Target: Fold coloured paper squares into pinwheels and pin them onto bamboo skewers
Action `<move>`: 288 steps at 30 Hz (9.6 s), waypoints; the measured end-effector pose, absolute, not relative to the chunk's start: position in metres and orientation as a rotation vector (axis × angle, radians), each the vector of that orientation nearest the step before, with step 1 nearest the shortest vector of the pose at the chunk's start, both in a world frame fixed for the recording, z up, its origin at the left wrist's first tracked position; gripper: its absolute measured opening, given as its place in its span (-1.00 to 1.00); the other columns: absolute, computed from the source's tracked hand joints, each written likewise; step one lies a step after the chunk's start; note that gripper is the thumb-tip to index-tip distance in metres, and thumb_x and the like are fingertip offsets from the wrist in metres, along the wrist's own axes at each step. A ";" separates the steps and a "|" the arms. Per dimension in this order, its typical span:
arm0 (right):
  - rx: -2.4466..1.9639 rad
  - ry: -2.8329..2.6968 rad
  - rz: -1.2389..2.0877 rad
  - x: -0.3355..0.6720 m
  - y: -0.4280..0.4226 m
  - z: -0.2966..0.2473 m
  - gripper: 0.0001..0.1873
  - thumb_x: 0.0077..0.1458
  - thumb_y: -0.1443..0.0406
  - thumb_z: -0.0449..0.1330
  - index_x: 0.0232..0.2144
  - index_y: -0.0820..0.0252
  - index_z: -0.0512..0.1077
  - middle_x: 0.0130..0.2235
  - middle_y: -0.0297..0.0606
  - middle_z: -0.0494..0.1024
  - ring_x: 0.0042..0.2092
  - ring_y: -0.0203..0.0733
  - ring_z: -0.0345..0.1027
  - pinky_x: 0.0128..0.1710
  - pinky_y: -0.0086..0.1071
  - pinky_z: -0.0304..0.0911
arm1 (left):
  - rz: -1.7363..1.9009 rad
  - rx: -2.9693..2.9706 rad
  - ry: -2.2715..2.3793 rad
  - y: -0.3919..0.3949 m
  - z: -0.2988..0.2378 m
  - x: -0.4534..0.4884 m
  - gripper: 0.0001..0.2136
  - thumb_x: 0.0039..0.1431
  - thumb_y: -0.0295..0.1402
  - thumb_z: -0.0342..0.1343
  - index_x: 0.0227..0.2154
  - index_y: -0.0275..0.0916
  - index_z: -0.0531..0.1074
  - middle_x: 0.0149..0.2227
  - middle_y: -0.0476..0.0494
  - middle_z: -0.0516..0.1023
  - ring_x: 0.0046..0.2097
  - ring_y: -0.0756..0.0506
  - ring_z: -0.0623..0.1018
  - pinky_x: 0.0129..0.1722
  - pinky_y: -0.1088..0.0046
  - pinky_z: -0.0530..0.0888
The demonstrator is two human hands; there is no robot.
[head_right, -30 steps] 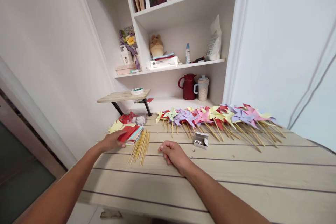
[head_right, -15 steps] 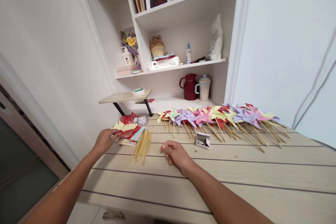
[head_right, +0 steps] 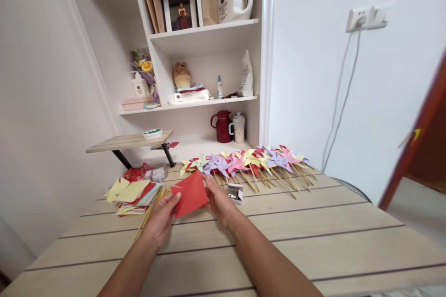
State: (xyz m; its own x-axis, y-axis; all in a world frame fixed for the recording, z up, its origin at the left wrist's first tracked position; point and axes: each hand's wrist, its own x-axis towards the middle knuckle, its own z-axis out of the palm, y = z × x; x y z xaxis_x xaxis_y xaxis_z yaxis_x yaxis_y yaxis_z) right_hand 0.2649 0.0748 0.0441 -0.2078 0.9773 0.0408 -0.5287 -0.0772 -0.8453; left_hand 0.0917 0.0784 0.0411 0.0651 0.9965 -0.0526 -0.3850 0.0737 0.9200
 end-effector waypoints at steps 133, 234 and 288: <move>-0.951 -1.388 0.808 0.286 0.090 0.028 -0.61 0.09 0.20 0.21 0.00 0.07 0.39 -0.17 -0.22 0.59 -0.19 -0.06 0.47 -0.21 -0.19 0.40 | 1.129 0.594 0.235 0.085 0.024 0.114 -0.31 0.27 0.15 -0.19 0.19 -0.31 0.35 0.16 -0.37 0.48 0.28 -0.33 0.32 0.24 0.06 0.25; -0.995 -1.503 0.625 0.275 0.081 0.034 -0.77 0.00 0.10 0.35 -0.49 0.13 0.59 -0.33 -0.25 0.33 -0.34 -0.17 0.31 -0.40 -0.28 0.37 | 1.201 0.649 0.254 0.076 0.027 0.123 -0.59 0.30 -0.33 0.09 0.19 -0.24 0.35 0.14 -0.29 0.52 0.20 -0.23 0.46 0.24 0.08 0.34; -0.908 -1.156 1.200 0.271 0.079 0.038 -0.68 -0.14 0.10 0.41 -0.50 0.18 0.44 -0.49 -0.36 0.50 -0.45 -0.26 0.32 -0.38 -0.37 0.21 | 1.280 0.769 0.649 0.058 0.024 0.128 -0.64 0.00 -0.36 0.38 -0.11 -0.33 0.56 -0.06 -0.32 0.64 0.02 -0.23 0.60 0.10 0.21 0.47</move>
